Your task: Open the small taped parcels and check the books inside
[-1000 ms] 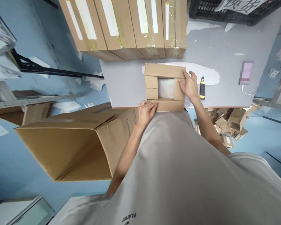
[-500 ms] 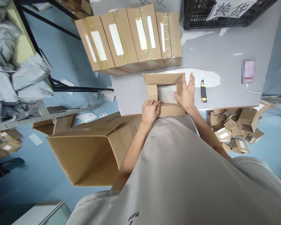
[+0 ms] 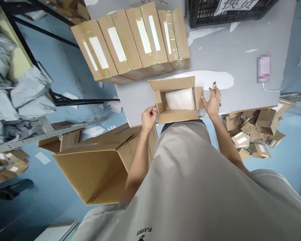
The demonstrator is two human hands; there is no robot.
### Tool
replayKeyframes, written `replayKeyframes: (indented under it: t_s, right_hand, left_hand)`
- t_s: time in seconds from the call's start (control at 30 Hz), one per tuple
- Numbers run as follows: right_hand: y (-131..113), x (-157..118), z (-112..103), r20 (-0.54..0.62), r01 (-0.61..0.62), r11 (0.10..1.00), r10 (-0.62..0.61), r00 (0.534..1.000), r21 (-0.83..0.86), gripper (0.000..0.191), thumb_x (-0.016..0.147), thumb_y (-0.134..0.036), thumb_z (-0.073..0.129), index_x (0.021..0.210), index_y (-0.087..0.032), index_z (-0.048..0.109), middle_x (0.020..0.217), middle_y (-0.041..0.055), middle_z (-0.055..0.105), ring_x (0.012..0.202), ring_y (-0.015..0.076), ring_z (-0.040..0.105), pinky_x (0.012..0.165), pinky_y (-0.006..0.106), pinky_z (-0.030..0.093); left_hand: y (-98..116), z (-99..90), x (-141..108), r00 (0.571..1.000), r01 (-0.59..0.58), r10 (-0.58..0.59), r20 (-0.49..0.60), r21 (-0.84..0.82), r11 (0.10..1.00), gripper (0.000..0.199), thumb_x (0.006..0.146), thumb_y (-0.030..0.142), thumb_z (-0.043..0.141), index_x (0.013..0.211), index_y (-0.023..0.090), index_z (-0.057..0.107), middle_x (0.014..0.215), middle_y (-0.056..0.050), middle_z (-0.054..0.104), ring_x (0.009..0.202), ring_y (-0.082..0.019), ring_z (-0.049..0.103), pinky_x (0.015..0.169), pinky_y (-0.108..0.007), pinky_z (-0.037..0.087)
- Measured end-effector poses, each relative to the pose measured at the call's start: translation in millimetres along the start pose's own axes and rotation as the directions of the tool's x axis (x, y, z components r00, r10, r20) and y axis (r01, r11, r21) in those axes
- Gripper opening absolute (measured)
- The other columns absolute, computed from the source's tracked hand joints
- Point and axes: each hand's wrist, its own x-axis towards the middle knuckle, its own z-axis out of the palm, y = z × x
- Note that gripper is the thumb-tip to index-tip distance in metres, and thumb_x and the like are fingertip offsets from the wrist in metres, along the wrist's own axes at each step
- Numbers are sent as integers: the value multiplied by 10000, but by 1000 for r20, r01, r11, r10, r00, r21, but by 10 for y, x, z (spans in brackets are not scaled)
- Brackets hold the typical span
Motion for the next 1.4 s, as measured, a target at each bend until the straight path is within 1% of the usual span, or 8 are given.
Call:
replayKeyframes:
  t_s: [0.17, 0.23, 0.33, 0.4, 0.53, 0.93, 1.13, 1.4]
  right_hand:
    - [-255, -22, -41, 16, -4, 1000, 4, 1000, -17, 454, 1070, -350, 652, 1510, -246, 680, 1629, 212, 528, 1601, 407, 467, 1393, 681, 372]
    - [-344, -42, -59, 19, -8, 1000, 8, 1000, 4, 416, 1083, -351, 648, 1485, -264, 704, 1587, 195, 552, 1568, 403, 494, 1393, 655, 387]
    - [-435, -77, -68, 23, -11, 1000, 10, 1000, 25, 391, 1112, -356, 608, 1479, -268, 715, 1553, 189, 576, 1549, 402, 505, 1393, 636, 394]
    - [-464, -94, -77, 36, -18, 999, 17, 999, 28, 395, 1125, -341, 572, 1482, -252, 717, 1535, 197, 589, 1539, 402, 509, 1393, 624, 397]
    - [-442, -97, -116, 78, -32, 998, 28, 997, 49, 402, 1133, -364, 556, 1479, -247, 724, 1498, 195, 613, 1501, 401, 529, 1388, 606, 414]
    - [-252, 4, -220, 180, 43, 999, -41, 983, -9, 413, 1064, -228, 657, 1468, -179, 729, 1504, 232, 649, 1486, 418, 565, 1346, 614, 446]
    - [-201, 114, 30, 349, -186, 948, 89, 933, 257, 630, 1005, -411, 786, 1561, -153, 637, 1377, 198, 801, 1264, 367, 786, 1165, 556, 624]
    - [-469, 6, 160, 407, -238, 855, 34, 913, 461, 502, 882, -714, 874, 1026, -249, 748, 1022, 74, 872, 1018, 279, 837, 1016, 442, 677]
  left_hand:
    - [479, 98, 23, 980, -164, 172, -99, 77, 983, 476, 1075, 427, 590, 1412, 154, 784, 936, -81, 755, 951, -283, 721, 1025, -449, 585]
    - [805, 177, 49, 954, -299, 299, 23, 115, 947, 470, 1102, 408, 592, 1481, 185, 757, 976, -91, 768, 994, -303, 726, 1054, -463, 575]
    - [1351, 415, 124, 832, -509, 440, 339, 148, 848, 483, 1115, 322, 577, 1564, 210, 714, 1072, -116, 806, 1124, -335, 739, 1118, -476, 539]
    - [1672, 610, 188, 759, -581, 410, 506, 242, 777, 469, 1119, 280, 549, 1542, 182, 728, 1142, -157, 828, 1189, -362, 747, 1136, -491, 520]
    - [2025, 889, 294, 765, -566, 219, 605, 471, 676, 435, 1140, 219, 440, 1405, 115, 769, 1232, -240, 839, 1180, -394, 778, 1069, -507, 529]
    - [1816, 787, 173, 829, -490, 137, 541, 588, 643, 427, 1183, 309, 407, 1488, 189, 680, 1186, -210, 847, 1135, -370, 791, 1029, -473, 524]
    - [1649, 664, 129, 872, -409, 86, 483, 619, 670, 384, 1186, 330, 438, 1415, 183, 708, 1252, -220, 823, 1198, -387, 779, 1046, -477, 538]
    - [1631, 646, 132, 881, -367, 60, 470, 596, 714, 440, 1184, 326, 448, 1526, 169, 676, 1348, -222, 808, 1204, -396, 801, 1020, -471, 563]
